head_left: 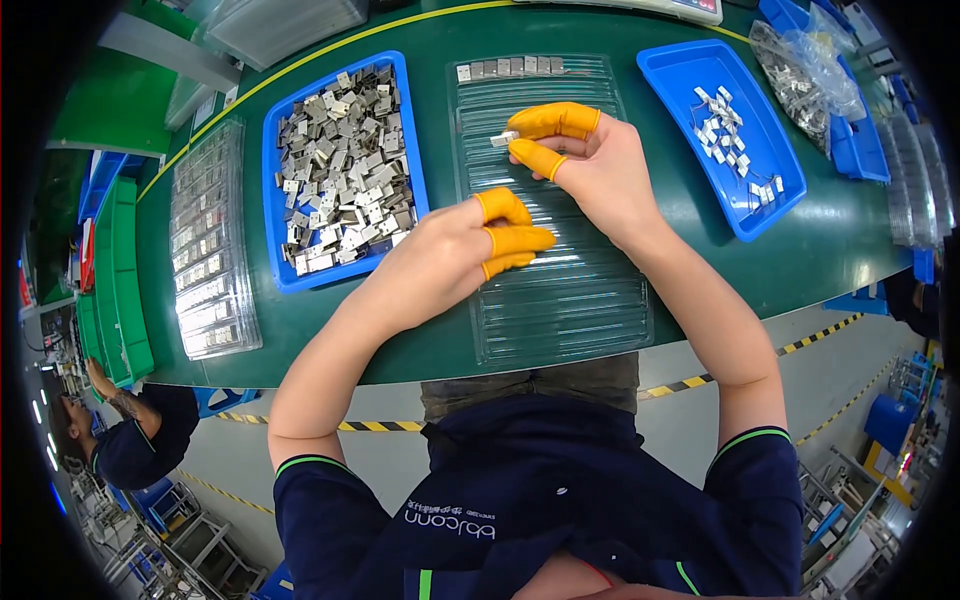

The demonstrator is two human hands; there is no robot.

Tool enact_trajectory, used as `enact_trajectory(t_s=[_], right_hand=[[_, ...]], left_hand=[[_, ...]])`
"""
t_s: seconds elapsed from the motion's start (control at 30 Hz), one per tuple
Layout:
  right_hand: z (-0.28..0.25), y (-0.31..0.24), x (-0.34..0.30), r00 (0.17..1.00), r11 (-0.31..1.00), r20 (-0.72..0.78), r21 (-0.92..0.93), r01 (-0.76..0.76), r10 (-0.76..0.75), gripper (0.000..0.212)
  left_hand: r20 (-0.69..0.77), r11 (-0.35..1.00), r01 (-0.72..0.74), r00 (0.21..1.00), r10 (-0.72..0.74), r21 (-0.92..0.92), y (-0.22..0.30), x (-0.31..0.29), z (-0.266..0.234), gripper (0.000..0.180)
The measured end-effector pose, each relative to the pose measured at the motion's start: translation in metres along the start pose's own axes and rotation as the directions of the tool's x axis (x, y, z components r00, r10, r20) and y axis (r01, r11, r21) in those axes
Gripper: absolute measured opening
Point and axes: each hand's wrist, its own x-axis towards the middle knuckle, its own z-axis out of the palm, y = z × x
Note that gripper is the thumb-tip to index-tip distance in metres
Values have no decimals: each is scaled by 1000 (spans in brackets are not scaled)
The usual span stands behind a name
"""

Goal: The person assembles small metal components by hand, placing them into a plastic tray.

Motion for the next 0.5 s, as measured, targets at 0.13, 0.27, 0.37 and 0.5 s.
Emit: enact_trajectory(t_s=[0.13,0.27,0.37,0.5], right_hand=[[1,1,-1,998,999,43,-15,47,-46,25],[5,-3,-5,998,997,39,50,55,-57,25],[6,-9,-6,997,992,-2,100,79,-79,24],[8,-12,-8,994,986,6,126,104,-106,24]], left_hand=[[-193,997,-4,981,-12,-81,-4,2,-8,24],[-280,546,31,833,-477,-837,-10,1,-9,22],[-361,616,43,777,-516,-787,-16,-1,-8,25],[-407,661,131,694,-593,-739,-13,-2,-10,28]])
